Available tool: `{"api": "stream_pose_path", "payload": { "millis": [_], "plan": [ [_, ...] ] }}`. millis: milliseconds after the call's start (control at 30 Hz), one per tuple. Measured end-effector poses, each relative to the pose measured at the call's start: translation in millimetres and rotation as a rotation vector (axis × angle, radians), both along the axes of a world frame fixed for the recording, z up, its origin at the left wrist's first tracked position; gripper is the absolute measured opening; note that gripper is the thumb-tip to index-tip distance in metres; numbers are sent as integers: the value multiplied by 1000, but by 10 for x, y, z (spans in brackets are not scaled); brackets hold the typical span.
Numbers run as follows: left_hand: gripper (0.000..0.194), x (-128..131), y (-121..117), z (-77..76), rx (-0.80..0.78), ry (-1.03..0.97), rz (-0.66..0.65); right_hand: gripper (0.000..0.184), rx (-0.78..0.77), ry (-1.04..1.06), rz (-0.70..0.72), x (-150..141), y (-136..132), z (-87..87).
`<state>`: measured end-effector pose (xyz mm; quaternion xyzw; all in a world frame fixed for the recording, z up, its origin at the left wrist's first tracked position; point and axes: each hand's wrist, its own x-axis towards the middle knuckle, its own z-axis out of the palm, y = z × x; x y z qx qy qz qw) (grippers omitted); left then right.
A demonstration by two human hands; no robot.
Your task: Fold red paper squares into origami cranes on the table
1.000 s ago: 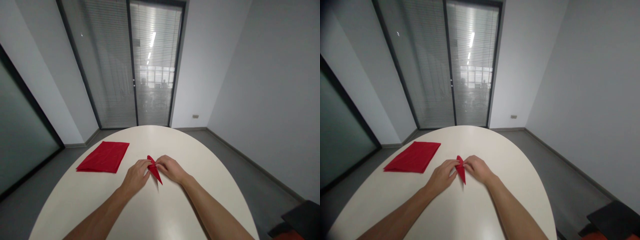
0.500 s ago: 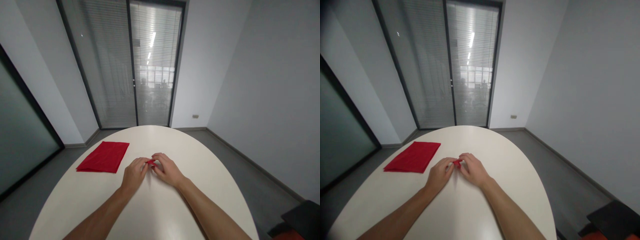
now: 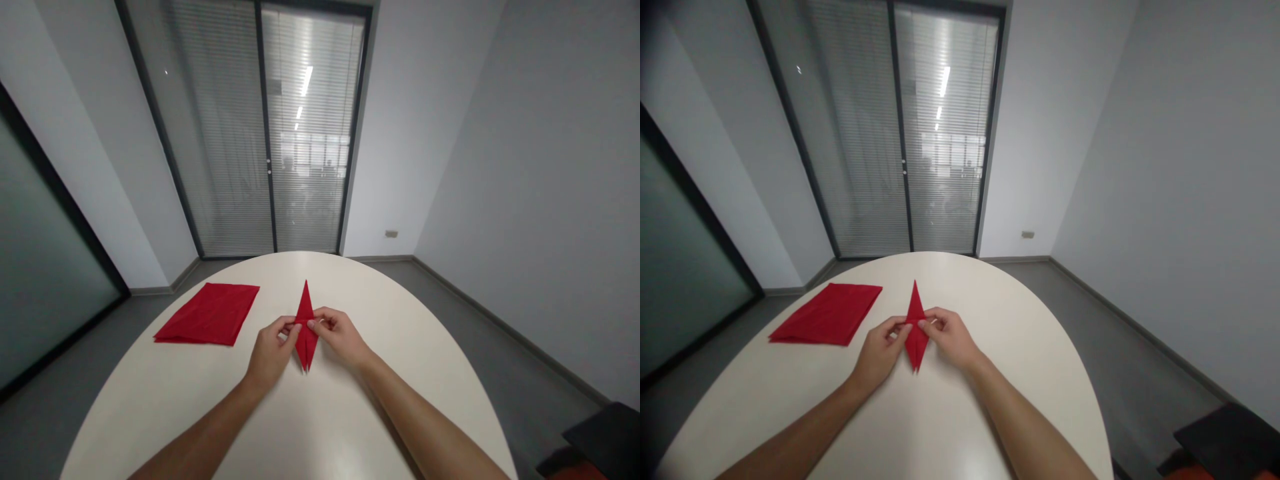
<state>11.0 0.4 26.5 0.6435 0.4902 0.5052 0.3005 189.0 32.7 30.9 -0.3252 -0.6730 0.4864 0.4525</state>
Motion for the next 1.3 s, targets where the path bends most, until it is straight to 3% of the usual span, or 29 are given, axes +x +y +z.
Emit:
{"api": "stream_pose_path", "payload": {
  "millis": [300,600,1000,1300],
  "plan": [
    [34,-7,110,-85,-157,-185,-93,40,-146,41,54,47,75,-93],
    [33,10,146,-137,-237,-264,-132,33,-234,34,85,122,121,-136],
    [25,19,138,-100,-250,-318,-105,31,-200,-67,62,149,122,-108],
    [27,28,107,-58,-253,-285,-105,34,-133,-60,42,148,150,-215]
  ]
}}
